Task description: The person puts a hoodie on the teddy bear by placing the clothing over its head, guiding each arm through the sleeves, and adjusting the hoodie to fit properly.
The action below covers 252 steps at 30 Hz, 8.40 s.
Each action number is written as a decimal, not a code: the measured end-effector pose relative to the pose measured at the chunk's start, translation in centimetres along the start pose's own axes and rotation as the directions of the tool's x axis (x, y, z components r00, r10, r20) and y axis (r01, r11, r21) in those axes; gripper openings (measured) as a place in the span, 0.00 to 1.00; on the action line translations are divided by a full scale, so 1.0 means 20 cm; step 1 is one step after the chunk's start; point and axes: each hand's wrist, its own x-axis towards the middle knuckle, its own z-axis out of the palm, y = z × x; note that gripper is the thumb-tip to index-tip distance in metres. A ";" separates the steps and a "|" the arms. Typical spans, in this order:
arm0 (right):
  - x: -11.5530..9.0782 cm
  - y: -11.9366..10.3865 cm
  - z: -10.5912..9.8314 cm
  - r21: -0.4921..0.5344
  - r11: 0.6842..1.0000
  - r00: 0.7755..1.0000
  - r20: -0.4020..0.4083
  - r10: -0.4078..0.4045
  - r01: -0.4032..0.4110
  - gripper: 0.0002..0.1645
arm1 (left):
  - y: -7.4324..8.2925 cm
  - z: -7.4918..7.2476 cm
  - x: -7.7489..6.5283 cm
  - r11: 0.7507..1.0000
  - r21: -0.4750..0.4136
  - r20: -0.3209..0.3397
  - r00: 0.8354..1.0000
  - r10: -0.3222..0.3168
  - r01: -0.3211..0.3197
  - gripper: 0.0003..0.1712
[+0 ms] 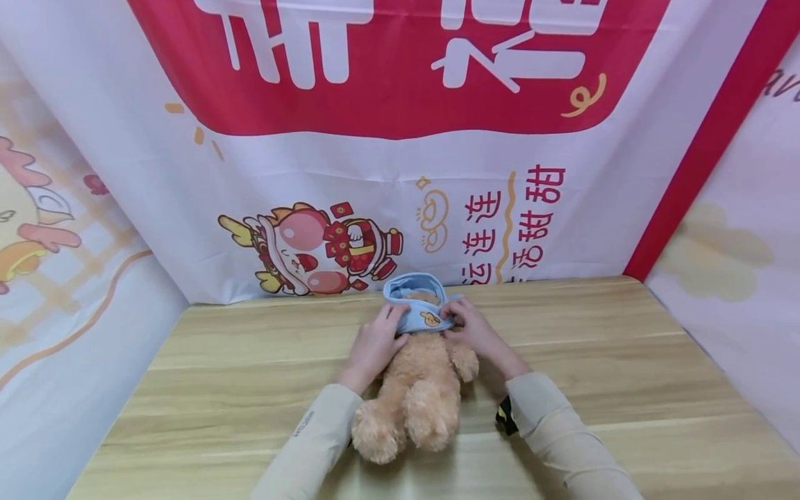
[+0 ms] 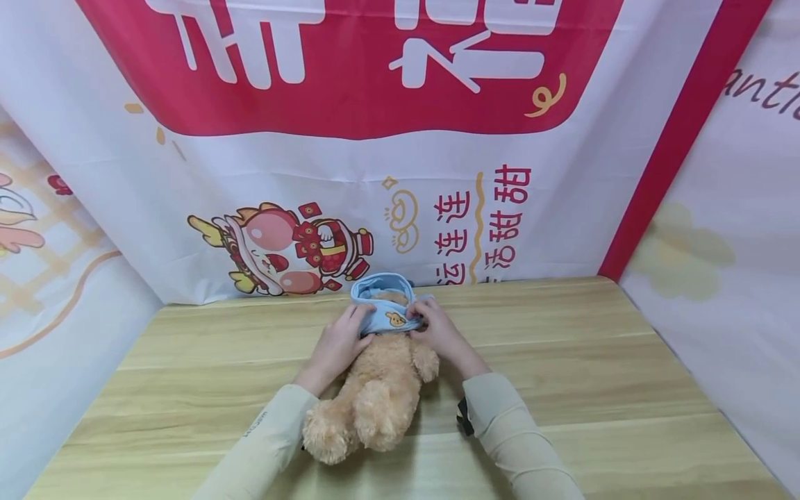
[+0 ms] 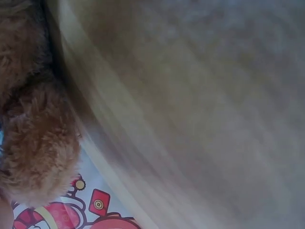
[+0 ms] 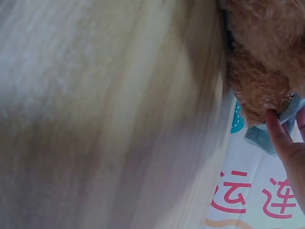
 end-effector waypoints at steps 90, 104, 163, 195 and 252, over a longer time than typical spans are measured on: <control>-0.09 0.01 -0.05 -0.272 0.951 0.971 0.223 -0.090 0.150 0.24 | 0.17 -0.14 -0.13 0.980 -0.083 0.364 0.921 -0.137 0.178 0.61; -0.11 0.01 -0.08 -0.216 0.976 0.979 0.203 0.018 0.027 0.28 | 0.07 -0.14 -0.09 0.997 -0.075 0.097 0.995 0.035 -0.028 0.21; 0.18 -0.23 -0.02 -0.405 0.914 1.000 0.005 -0.009 0.011 0.08 | -0.04 -0.10 -0.08 0.999 -0.029 0.054 0.998 0.030 -0.029 0.01; -0.12 -0.06 -0.10 -0.084 0.978 0.955 0.213 0.206 -0.192 0.38 | 0.00 -0.13 -0.11 0.996 -0.080 0.019 0.999 0.048 -0.047 0.16; -0.13 -0.06 -0.08 -0.028 0.971 0.969 0.072 0.238 -0.237 0.27 | 0.01 -0.23 -0.14 0.984 -0.164 0.299 0.947 0.114 -0.067 0.44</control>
